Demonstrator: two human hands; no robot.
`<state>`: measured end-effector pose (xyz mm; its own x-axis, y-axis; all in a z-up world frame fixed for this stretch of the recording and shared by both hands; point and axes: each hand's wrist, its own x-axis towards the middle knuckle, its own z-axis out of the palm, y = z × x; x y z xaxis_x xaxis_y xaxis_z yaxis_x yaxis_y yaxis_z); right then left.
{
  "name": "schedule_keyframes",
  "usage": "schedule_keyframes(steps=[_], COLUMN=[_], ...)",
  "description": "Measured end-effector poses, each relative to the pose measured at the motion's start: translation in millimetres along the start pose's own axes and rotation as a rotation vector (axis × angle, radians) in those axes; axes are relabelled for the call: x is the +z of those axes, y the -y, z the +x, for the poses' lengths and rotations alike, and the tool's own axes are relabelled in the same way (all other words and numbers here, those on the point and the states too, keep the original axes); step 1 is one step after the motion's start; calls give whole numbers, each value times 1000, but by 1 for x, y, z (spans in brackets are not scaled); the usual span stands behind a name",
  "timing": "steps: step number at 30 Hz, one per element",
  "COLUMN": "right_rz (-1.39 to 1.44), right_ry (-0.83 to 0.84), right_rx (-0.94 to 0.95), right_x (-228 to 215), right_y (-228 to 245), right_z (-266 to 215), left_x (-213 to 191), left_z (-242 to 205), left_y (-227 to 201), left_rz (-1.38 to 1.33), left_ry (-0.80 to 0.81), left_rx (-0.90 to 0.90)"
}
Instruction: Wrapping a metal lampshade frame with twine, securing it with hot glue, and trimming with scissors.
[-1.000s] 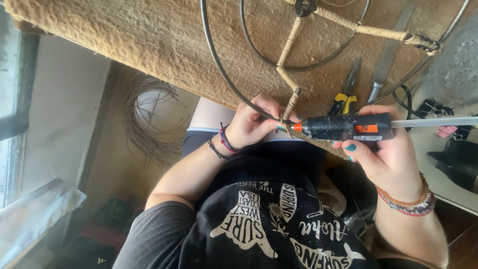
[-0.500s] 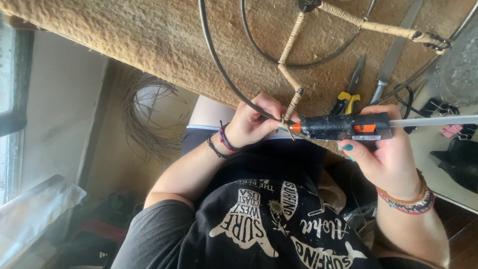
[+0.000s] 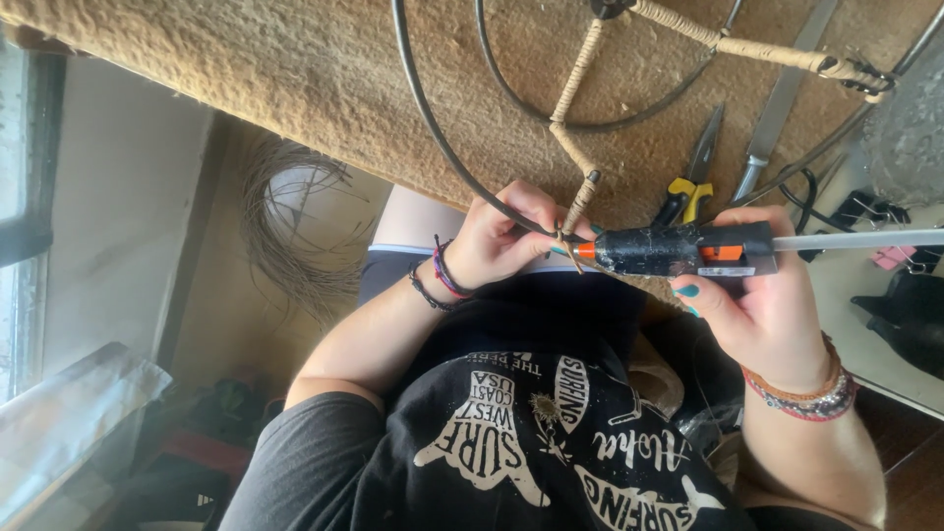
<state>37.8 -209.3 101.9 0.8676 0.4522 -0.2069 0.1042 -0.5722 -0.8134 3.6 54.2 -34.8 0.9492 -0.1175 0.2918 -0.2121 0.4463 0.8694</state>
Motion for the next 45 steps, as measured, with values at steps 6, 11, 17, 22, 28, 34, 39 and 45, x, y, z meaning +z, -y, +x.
schedule_keyframes(steps=[6, 11, 17, 22, 28, 34, 39, 45], right_rz=[-28, -9, -11, 33, 30, 163, 123, 72], right_ry=[-4, -14, 1, 1, 23, 25, 56, 25], right_rx=[-13, -15, -24, 11, -15, 55, 20, 46], right_x=[-1, 0, 0, 1, -3, -4, -2, -9], right_y=[0, 1, 1, -1, -1, 2, 5, -1], right_z=[-2, -1, 0, -1, -2, 7, 9, -4], left_x=[0, 1, 0, 0, 1, 1, 0, 1], left_z=[0, 0, 0, 0, 1, 0, 0, 0], left_y=[1, 1, 0, -1, -2, -1, 0, -1], left_rz=[16, -8, -2, 4, -54, -18, 9, -62], left_ry=[-4, -4, -1, -4, 15, -3, -8, 7], left_rx=[6, 3, 6, -6, -9, -4, 4, -12])
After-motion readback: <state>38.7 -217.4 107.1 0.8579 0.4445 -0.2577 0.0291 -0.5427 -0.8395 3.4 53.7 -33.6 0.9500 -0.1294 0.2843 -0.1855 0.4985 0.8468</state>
